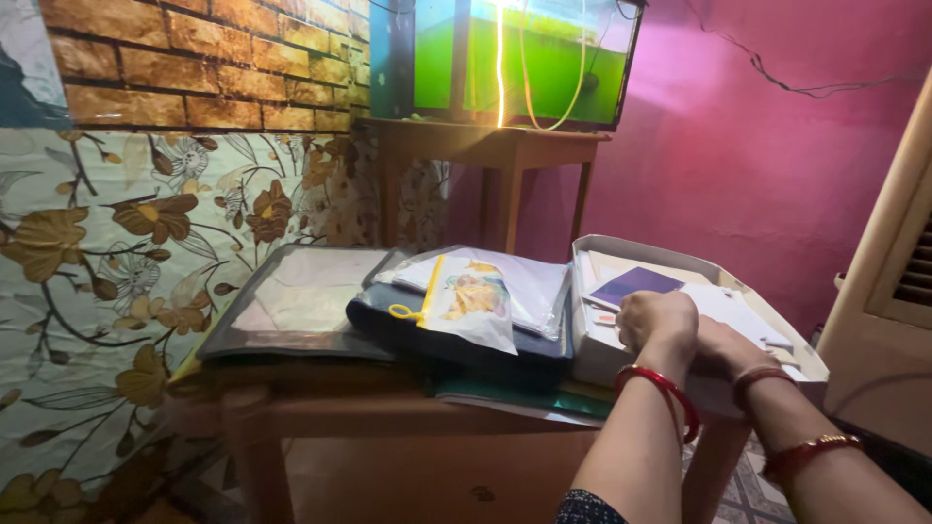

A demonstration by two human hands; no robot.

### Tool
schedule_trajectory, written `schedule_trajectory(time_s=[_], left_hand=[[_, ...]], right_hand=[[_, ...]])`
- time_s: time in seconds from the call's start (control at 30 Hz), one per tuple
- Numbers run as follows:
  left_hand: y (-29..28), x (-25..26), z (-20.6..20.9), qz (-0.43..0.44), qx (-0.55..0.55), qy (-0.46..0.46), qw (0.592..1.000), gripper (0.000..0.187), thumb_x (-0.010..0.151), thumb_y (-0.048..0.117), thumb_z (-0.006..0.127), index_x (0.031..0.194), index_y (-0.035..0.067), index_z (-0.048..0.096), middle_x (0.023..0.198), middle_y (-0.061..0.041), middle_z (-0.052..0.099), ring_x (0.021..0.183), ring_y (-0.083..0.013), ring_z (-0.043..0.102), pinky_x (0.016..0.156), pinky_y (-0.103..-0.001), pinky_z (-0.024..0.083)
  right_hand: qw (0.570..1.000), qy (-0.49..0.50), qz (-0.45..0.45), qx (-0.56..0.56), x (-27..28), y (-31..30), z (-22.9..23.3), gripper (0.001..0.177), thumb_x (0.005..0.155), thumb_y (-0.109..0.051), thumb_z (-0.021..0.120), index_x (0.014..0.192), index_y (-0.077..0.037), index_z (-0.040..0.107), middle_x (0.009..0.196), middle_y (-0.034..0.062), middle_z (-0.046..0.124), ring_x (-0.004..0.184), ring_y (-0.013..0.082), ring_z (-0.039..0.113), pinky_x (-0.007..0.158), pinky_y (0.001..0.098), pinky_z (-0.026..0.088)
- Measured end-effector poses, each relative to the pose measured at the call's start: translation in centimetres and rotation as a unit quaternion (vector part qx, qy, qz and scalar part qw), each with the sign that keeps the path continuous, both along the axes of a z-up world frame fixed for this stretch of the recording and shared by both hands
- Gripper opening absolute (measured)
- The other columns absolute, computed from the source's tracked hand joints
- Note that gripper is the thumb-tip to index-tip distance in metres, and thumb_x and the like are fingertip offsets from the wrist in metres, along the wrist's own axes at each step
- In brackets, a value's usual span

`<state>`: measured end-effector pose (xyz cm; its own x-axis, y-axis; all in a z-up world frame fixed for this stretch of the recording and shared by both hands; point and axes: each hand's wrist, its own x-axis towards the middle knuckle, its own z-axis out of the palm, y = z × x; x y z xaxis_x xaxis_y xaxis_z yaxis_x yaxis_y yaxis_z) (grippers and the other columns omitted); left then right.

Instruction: The person organizes stationery items on a small plastic table. They remove papers from a white box, then pick up and move various folders and notebooks from the table to the floor.

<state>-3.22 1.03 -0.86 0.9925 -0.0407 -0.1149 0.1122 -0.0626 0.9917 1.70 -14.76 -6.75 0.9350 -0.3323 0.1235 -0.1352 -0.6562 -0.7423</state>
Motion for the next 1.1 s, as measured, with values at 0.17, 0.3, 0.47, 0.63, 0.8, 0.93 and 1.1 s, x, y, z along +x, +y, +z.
schedule_trajectory(time_s=[0.17,0.3,0.47,0.63,0.8,0.93,1.1], left_hand=[[0.1,-0.5,0.3,0.041,-0.037,-0.001,0.998,0.032,0.086,0.013,0.066,0.111,-0.008,0.069,0.118,-0.029,0.068,0.111,-0.0395,0.069,0.098,-0.042,0.056],[0.6,-1.3,0.3,0.044,-0.080,-0.019,0.996,0.032,0.086,0.011,0.064,0.110,-0.010,0.068,0.117,-0.031,0.068,0.111,-0.0379,0.070,0.095,-0.040,0.058],[1.4,-0.9,0.8,0.046,-0.239,0.051,0.969,0.032,0.082,0.003,0.051,0.100,-0.014,0.071,0.103,-0.029,0.077,0.095,-0.0359,0.082,0.080,-0.046,0.065],[0.9,1.5,0.1,0.100,-0.241,0.082,0.962,0.038,0.082,0.005,0.067,0.115,-0.011,0.057,0.115,-0.030,0.065,0.106,-0.0365,0.073,0.088,-0.041,0.063],[-0.2,2.8,-0.8,-0.086,-0.139,0.004,0.987,0.043,0.081,0.018,0.077,0.112,-0.009,0.065,0.112,-0.022,0.069,0.107,-0.0282,0.071,0.087,-0.037,0.057],[-4.0,5.4,-2.7,-0.044,-0.140,0.011,0.989,0.035,0.087,0.013,0.066,0.114,-0.008,0.065,0.111,-0.021,0.070,0.101,-0.0260,0.074,0.082,-0.038,0.060],[-4.5,6.4,-2.5,0.035,-0.266,0.082,0.960,0.030,0.090,0.005,0.057,0.114,-0.011,0.066,0.110,-0.022,0.072,0.098,-0.0268,0.077,0.079,-0.040,0.062]], right_hand=[[0.998,-0.037,0.011,0.055,0.2,-2.0,-1.5,0.039,0.087,-0.028,0.068,0.116,-0.001,0.072,0.112,0.0187,0.078,0.102,0.0261,0.070,0.087,0.0375,0.052],[0.982,-0.081,0.043,-0.166,-0.2,-1.5,-1.5,0.038,0.086,-0.028,0.069,0.114,-0.002,0.073,0.109,0.0184,0.079,0.102,0.0261,0.071,0.089,0.0374,0.053],[0.945,-0.113,-0.081,-0.296,-1.5,1.2,0.3,0.032,0.095,-0.035,0.058,0.109,-0.013,0.076,0.108,0.0189,0.076,0.102,0.0359,0.073,0.090,0.0465,0.056],[0.939,-0.213,-0.143,-0.229,-3.5,2.0,1.0,0.033,0.100,-0.038,0.056,0.103,-0.012,0.076,0.095,0.0224,0.074,0.092,0.0427,0.071,0.084,0.0525,0.055],[0.908,-0.242,-0.120,-0.321,-0.4,-1.0,-1.4,0.031,0.096,-0.029,0.057,0.090,-0.008,0.078,0.094,0.0205,0.074,0.091,0.0406,0.071,0.084,0.0526,0.056],[0.933,-0.180,-0.086,-0.299,-1.1,0.3,-1.3,0.024,0.091,-0.025,0.064,0.093,-0.007,0.078,0.089,0.0194,0.076,0.086,0.0356,0.074,0.080,0.0471,0.057],[0.950,-0.236,-0.182,-0.090,-8.9,7.0,2.0,0.020,0.094,-0.023,0.067,0.096,-0.007,0.079,0.081,0.0181,0.076,0.078,0.0311,0.074,0.075,0.0407,0.056]])
